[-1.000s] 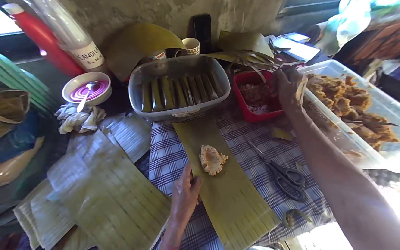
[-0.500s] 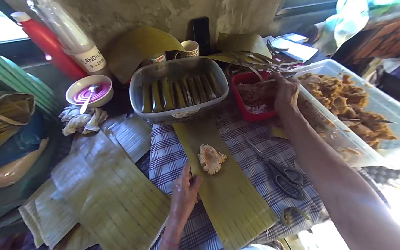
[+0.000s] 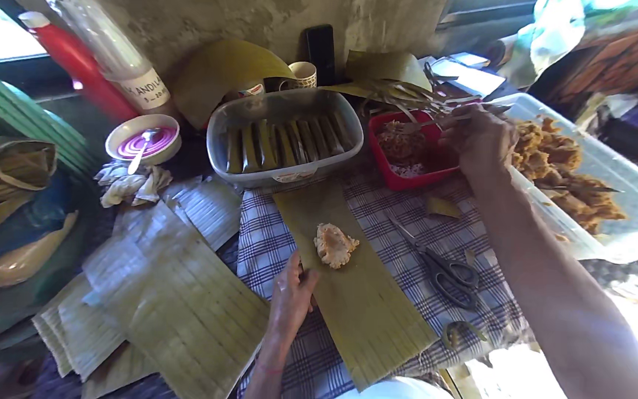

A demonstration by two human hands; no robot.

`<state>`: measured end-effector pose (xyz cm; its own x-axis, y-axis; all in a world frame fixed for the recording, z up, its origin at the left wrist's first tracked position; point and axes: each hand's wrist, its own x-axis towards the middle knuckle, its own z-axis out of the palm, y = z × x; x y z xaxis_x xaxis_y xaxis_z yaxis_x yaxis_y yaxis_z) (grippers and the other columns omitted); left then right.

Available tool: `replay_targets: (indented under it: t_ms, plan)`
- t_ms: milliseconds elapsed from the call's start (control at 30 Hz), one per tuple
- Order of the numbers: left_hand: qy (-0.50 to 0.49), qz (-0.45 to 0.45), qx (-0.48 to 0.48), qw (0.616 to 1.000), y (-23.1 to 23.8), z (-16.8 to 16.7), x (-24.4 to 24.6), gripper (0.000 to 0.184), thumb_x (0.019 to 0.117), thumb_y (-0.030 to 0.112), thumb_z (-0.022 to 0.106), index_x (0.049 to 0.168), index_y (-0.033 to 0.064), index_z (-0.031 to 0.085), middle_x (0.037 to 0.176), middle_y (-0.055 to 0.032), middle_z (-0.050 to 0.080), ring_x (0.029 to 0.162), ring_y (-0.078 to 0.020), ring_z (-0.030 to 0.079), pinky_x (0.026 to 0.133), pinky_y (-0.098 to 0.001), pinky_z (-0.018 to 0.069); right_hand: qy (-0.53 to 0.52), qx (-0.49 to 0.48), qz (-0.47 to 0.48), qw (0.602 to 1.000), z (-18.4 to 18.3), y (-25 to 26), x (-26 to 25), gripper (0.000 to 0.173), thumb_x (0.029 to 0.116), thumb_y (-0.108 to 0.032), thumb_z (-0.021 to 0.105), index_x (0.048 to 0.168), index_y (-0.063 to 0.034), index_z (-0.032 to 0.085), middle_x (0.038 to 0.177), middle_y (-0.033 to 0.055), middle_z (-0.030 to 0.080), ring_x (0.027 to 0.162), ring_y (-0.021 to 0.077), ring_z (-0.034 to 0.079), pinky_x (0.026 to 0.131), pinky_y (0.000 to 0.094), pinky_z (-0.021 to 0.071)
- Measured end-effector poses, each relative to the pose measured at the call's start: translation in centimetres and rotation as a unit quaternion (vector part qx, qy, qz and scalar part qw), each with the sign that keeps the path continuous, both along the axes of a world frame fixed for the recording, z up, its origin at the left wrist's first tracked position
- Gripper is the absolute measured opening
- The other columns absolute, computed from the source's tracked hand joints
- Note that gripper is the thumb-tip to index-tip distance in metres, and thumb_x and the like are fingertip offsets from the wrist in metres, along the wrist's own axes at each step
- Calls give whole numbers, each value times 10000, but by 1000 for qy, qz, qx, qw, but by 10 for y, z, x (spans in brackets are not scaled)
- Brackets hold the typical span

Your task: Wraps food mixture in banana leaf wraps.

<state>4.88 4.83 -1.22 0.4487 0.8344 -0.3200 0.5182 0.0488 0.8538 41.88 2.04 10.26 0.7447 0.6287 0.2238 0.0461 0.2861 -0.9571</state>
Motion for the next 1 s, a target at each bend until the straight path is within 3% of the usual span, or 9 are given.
replay_targets:
  t_ms: [67, 167, 300, 433, 567, 633, 733, 833, 1000]
  plan:
    - [18, 9, 31, 999, 4, -2, 2, 555, 997, 216, 664, 1513, 155, 466, 971, -63, 736, 698, -165, 707, 563, -343, 592, 17, 14, -5, 1000, 9, 5, 2, 365, 1118, -180, 300, 1008, -75, 632, 742, -12, 710, 602, 116, 691, 564, 288, 611]
    - [68, 31, 114, 991, 6, 4, 0, 572, 984, 202, 677, 1501, 57, 477, 1002, -118, 741, 869, -213, 721, 809, -415, 595, 38, 21, 65, 997, 7, -10, -12, 386, 1122, -185, 269, 1027, -76, 627, 775, 9, 719, 615, 125, 692, 555, 284, 607]
    - [57, 65, 149, 985, 3, 20, -2, 554, 986, 96, 655, 1502, 32, 464, 939, -157, 714, 799, -256, 691, 759, -448, 574, 30, -44, 160, 986, -4, -32, -67, 427, 1121, -202, 232, 1032, -106, 639, 774, -38, 710, 603, 72, 675, 521, 227, 584]
    - [53, 61, 148, 986, 3, 18, -2, 539, 998, 90, 639, 1502, 32, 457, 930, -162, 700, 780, -257, 675, 738, -438, 563, 79, -96, 208, 970, -44, -33, -112, 346, 1102, -146, 319, 1013, -76, 645, 757, -17, 712, 585, 81, 672, 515, 236, 585]
    - [41, 62, 155, 985, 2, 16, -2, 540, 996, 65, 641, 1504, 41, 461, 936, -170, 704, 792, -257, 688, 752, -431, 573, 74, -124, 197, 970, -81, -28, -126, 249, 1097, -114, 394, 1044, -49, 629, 739, 6, 714, 575, 96, 683, 525, 249, 596]
    - [30, 67, 156, 985, 2, 15, -2, 544, 992, 62, 647, 1505, 52, 465, 922, -162, 701, 768, -240, 684, 737, -413, 575, 17, -120, 233, 965, -90, -35, -117, 236, 1108, -159, 409, 1135, -68, 624, 820, 1, 719, 645, 88, 696, 597, 244, 607]
    - [27, 67, 160, 984, 2, 14, -2, 545, 991, 63, 654, 1501, 51, 466, 916, -158, 705, 751, -240, 685, 724, -412, 575, -40, -143, 215, 965, -71, -31, -115, 205, 1081, -106, 427, 1064, -55, 625, 755, -14, 717, 581, 91, 689, 541, 255, 610]
    - [19, 66, 163, 984, 2, 14, -2, 543, 985, 60, 660, 1495, 53, 475, 929, -153, 713, 750, -233, 689, 718, -405, 579, -95, -137, 247, 955, -71, -48, -95, 219, 1107, -188, 434, 1172, -85, 616, 873, -18, 711, 672, 69, 689, 607, 230, 601]
    - [8, 65, 170, 983, 2, 12, -4, 526, 985, 51, 653, 1484, 52, 486, 921, -161, 711, 746, -241, 691, 701, -413, 579, -67, -144, 132, 978, -31, -41, -106, 212, 1064, -91, 409, 1000, -94, 612, 702, -57, 700, 533, 63, 659, 488, 223, 576]
